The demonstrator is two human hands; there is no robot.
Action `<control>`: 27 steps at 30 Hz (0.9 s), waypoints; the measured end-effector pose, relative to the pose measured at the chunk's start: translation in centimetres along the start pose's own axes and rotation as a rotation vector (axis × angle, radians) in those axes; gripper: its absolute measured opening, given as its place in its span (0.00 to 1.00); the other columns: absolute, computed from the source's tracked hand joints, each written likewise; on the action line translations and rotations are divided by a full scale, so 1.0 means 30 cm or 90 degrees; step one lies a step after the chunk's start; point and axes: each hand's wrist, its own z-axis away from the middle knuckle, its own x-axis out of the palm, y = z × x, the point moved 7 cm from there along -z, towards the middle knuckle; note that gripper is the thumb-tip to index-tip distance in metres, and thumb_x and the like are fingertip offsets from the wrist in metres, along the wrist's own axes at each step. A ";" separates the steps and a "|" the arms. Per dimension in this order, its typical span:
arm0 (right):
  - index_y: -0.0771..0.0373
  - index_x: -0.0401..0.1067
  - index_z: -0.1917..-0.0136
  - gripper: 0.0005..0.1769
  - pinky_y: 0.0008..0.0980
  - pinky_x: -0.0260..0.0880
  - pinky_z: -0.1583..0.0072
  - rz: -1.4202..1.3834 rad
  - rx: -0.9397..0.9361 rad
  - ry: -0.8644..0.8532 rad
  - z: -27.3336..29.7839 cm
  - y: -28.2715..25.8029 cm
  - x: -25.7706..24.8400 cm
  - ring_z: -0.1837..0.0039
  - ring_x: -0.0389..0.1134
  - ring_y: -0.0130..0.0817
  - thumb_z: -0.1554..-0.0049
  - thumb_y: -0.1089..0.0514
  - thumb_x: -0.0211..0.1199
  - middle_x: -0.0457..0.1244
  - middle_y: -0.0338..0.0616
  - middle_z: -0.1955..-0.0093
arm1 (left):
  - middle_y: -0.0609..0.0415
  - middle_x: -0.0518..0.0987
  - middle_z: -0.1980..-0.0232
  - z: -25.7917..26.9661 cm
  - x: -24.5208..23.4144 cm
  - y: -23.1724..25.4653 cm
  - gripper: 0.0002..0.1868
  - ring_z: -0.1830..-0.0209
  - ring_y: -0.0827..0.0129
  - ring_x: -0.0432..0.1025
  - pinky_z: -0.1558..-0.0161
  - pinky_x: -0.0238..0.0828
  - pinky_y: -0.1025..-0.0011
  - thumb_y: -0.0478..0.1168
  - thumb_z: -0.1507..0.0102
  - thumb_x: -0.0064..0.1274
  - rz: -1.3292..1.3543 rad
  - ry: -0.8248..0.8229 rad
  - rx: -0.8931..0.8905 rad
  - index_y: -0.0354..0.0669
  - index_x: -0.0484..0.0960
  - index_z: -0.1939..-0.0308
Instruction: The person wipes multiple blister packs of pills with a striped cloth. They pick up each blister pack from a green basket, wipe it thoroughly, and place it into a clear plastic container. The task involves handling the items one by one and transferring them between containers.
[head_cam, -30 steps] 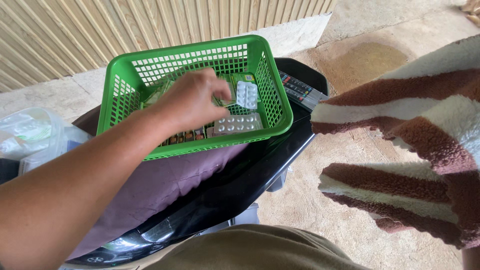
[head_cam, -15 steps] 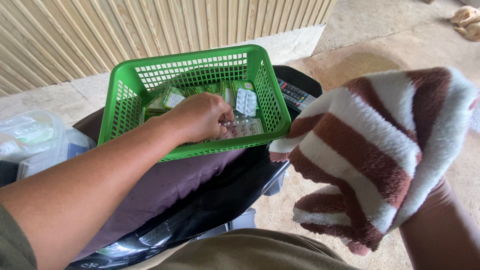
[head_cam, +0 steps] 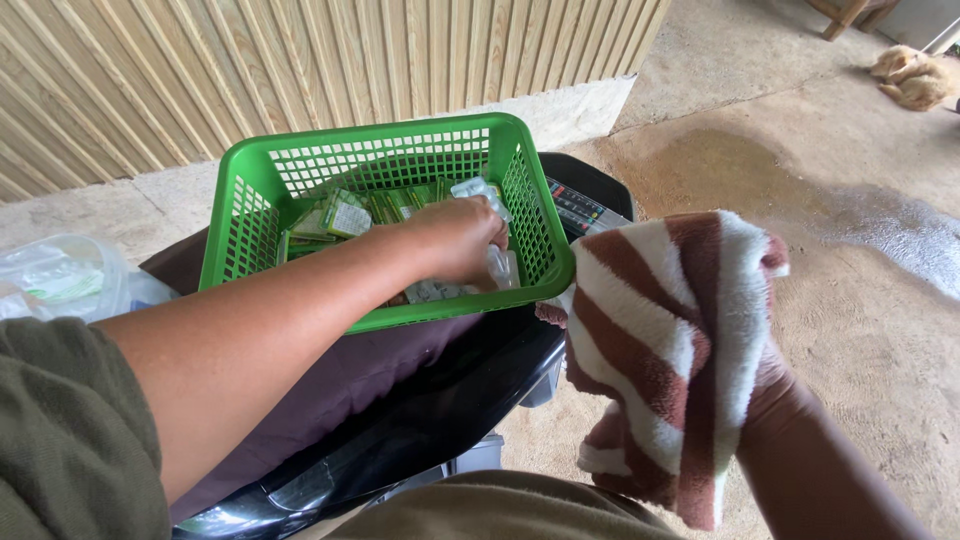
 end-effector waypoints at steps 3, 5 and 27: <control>0.59 0.67 0.31 0.32 0.40 0.65 0.31 -0.028 0.011 0.005 0.005 0.011 0.027 0.36 0.67 0.41 0.39 0.36 0.50 0.67 0.51 0.36 | 0.50 0.83 0.53 -0.013 -0.020 -0.042 0.24 0.56 0.63 0.78 0.50 0.75 0.62 0.50 0.53 0.72 0.115 0.021 -0.046 0.47 0.86 0.56; 0.60 0.68 0.32 0.32 0.43 0.65 0.32 0.030 0.011 -0.021 0.008 0.004 0.049 0.36 0.67 0.43 0.39 0.36 0.53 0.67 0.52 0.36 | 0.52 0.85 0.56 -0.012 -0.034 -0.071 0.20 0.57 0.64 0.79 0.52 0.75 0.64 0.50 0.51 0.71 0.203 0.021 -0.091 0.47 0.86 0.59; 0.61 0.73 0.40 0.26 0.50 0.75 0.38 0.045 0.012 0.196 0.039 -0.160 0.056 0.39 0.70 0.49 0.35 0.42 0.45 0.67 0.57 0.42 | 0.55 0.83 0.51 0.041 -0.065 -0.015 0.11 0.43 0.60 0.73 0.35 0.62 0.49 0.45 0.48 0.66 0.004 -0.005 -0.136 0.53 0.89 0.63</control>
